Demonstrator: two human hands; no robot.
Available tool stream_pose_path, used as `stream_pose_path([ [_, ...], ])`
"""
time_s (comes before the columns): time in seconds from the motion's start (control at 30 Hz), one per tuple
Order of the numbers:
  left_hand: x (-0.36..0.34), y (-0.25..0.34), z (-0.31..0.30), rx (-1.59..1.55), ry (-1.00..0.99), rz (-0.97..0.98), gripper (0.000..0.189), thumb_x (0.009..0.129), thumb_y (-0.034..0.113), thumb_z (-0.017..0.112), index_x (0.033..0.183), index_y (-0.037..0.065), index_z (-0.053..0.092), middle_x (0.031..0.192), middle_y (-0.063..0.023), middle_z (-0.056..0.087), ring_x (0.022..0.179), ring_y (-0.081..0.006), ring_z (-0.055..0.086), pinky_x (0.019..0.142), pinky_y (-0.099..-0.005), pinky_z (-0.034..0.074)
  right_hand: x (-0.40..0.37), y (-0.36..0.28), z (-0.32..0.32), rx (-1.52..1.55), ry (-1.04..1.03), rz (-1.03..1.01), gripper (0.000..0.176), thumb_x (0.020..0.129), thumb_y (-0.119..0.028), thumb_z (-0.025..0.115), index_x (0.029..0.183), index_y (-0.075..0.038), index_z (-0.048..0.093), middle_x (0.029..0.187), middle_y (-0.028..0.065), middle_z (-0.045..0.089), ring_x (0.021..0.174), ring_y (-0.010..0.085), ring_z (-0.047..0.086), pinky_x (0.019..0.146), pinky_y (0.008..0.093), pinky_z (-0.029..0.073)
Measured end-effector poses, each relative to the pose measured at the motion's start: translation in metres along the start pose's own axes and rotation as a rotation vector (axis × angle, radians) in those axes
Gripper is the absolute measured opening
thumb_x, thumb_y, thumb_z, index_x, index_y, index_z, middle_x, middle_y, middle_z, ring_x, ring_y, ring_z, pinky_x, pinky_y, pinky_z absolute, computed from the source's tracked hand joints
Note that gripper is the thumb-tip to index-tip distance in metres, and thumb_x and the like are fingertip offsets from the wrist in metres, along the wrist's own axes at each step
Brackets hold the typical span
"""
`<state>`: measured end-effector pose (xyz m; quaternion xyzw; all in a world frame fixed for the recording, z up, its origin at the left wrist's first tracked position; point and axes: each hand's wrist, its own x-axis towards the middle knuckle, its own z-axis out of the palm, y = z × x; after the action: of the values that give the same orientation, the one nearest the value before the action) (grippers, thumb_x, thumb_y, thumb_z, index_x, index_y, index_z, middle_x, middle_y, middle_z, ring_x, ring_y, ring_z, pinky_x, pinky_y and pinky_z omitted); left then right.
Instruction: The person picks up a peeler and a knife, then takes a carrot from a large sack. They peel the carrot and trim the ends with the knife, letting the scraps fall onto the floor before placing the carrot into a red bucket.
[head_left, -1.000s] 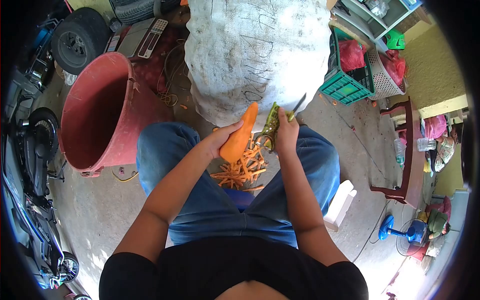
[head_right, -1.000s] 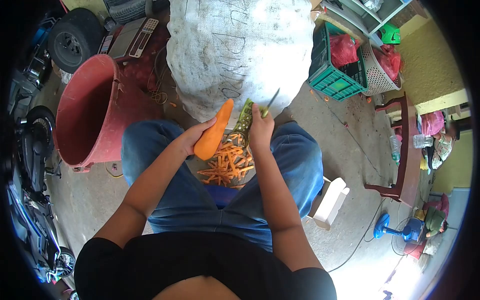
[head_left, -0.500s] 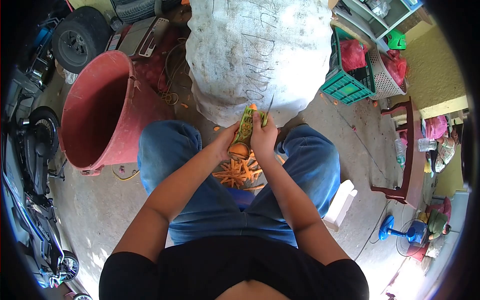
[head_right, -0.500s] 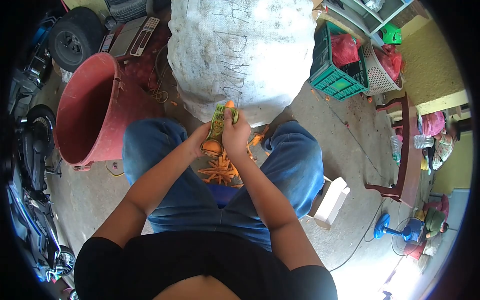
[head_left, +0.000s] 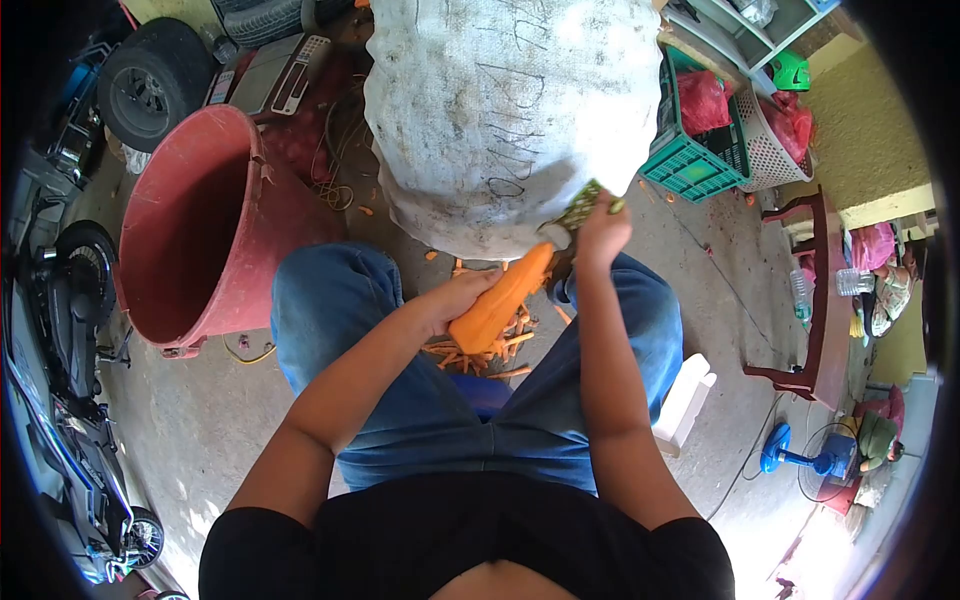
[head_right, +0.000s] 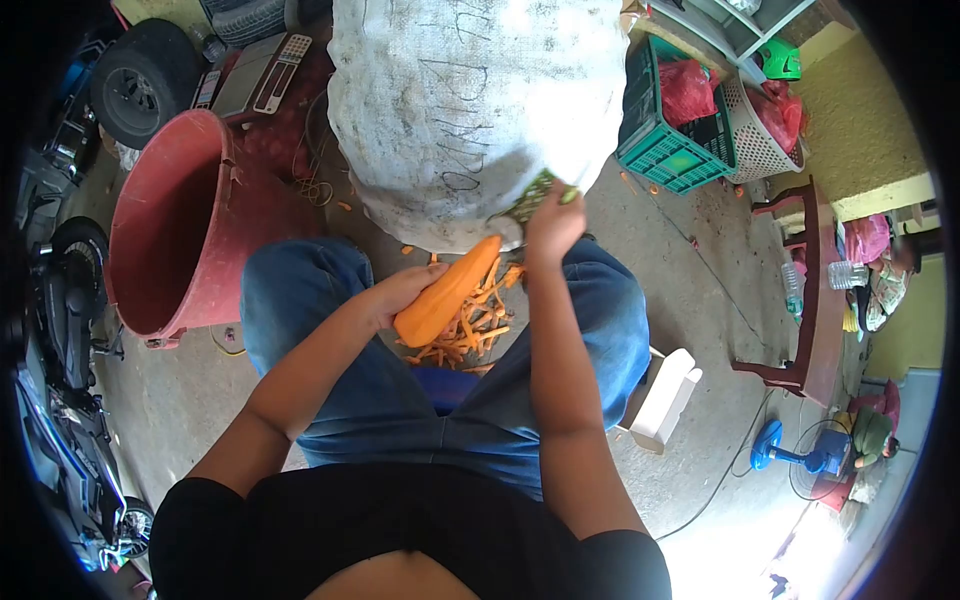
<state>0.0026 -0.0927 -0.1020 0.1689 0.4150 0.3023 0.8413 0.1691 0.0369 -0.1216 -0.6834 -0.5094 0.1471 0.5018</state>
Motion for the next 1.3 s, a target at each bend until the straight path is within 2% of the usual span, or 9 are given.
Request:
stream_pose_path([
  [0.3,-0.004,0.010,-0.015,0.392,0.070,0.148,0.044,0.080,0.029,0.052,0.113,0.002,0.043,0.093,-0.0095,0.055,0.074,-0.0170,0.058,0.066,-0.0300,0.047,0.017,-0.004,-0.027,0.076,-0.008,0.081,0.030,0.081,-0.024,0.051,0.071,0.005,0.053,0.059,0.0176,0.053,0.050,0.0258,0.050,0.051,0.0351,0.040],
  [0.37,0.007,0.006,-0.028,0.825,0.263,0.428,0.048,0.068,0.025,0.062,0.108,0.003,0.046,0.090,-0.0113,0.057,0.075,-0.0207,0.058,0.068,-0.0320,0.045,0.009,-0.007,-0.031,0.127,-0.261,-0.048,0.029,0.081,-0.024,0.051,0.072,0.003,0.053,0.059,0.0181,0.053,0.052,0.0254,0.051,0.052,0.0354,0.040],
  [0.53,-0.007,0.021,-0.015,1.276,0.616,0.314,0.045,0.059,0.022,0.062,0.098,0.003,0.050,0.081,-0.0146,0.059,0.075,-0.0272,0.058,0.066,-0.0352,0.045,-0.023,-0.027,-0.049,-0.153,-0.868,-0.150,0.028,0.079,-0.025,0.050,0.076,0.003,0.054,0.067,0.0231,0.054,0.067,0.0385,0.053,0.060,0.0414,0.041],
  [0.63,-0.007,0.021,-0.012,1.336,0.712,0.353,0.041,0.058,0.020,0.061,0.094,0.003,0.051,0.078,-0.0159,0.058,0.075,-0.0299,0.057,0.065,-0.0367,0.045,-0.042,-0.034,-0.048,-0.233,-0.949,-0.193,0.028,0.079,-0.025,0.052,0.078,0.003,0.053,0.065,0.0203,0.054,0.061,0.0298,0.054,0.058,0.0353,0.041],
  [0.9,-0.010,0.019,-0.013,1.405,0.761,0.421,0.036,0.059,0.020,0.060,0.092,0.006,0.052,0.075,-0.0149,0.058,0.073,-0.0304,0.056,0.062,-0.0377,0.044,-0.053,-0.034,-0.037,-0.310,-1.075,-0.195,0.032,0.079,-0.027,0.047,0.073,0.004,0.051,0.071,0.0235,0.054,0.073,0.0392,0.052,0.067,0.0435,0.039],
  [1.1,-0.031,0.025,-0.006,1.441,0.595,0.590,0.033,0.059,0.020,0.062,0.087,0.006,0.052,0.068,-0.0142,0.056,0.067,-0.0293,0.055,0.061,-0.0349,0.044,-0.056,0.025,-0.015,-0.350,-1.110,-0.120,0.030,0.076,-0.025,0.050,0.075,0.005,0.055,0.073,0.0232,0.056,0.074,0.0367,0.054,0.067,0.0422,0.040],
  [1.2,-0.037,0.025,0.008,1.179,0.355,0.720,0.027,0.061,0.013,0.064,0.083,0.005,0.050,0.066,-0.0091,0.054,0.064,-0.0236,0.054,0.063,-0.0313,0.043,-0.064,0.034,-0.002,-0.292,-1.230,0.014,0.030,0.074,-0.026,0.054,0.076,0.005,0.057,0.073,0.0211,0.058,0.073,0.0315,0.056,0.067,0.0383,0.042],
  [1.27,-0.021,0.011,0.002,0.444,-0.018,0.863,0.026,0.063,0.004,0.064,0.083,0.006,0.048,0.078,-0.0051,0.052,0.076,-0.0170,0.051,0.071,-0.0289,0.041,-0.087,0.028,0.001,-0.076,-1.391,0.203,0.029,0.075,-0.025,0.056,0.085,0.002,0.059,0.076,0.0135,0.060,0.074,0.0233,0.058,0.069,0.0308,0.044],
  [1.3,-0.017,0.010,0.006,0.440,-0.020,0.863,0.026,0.063,0.004,0.064,0.083,0.006,0.048,0.078,-0.0051,0.052,0.076,-0.0170,0.051,0.071,-0.0289,0.041,-0.107,0.036,0.013,-0.081,-1.390,0.205,0.029,0.075,-0.025,0.056,0.085,0.002,0.059,0.076,0.0135,0.060,0.074,0.0233,0.058,0.069,0.0308,0.044],
])
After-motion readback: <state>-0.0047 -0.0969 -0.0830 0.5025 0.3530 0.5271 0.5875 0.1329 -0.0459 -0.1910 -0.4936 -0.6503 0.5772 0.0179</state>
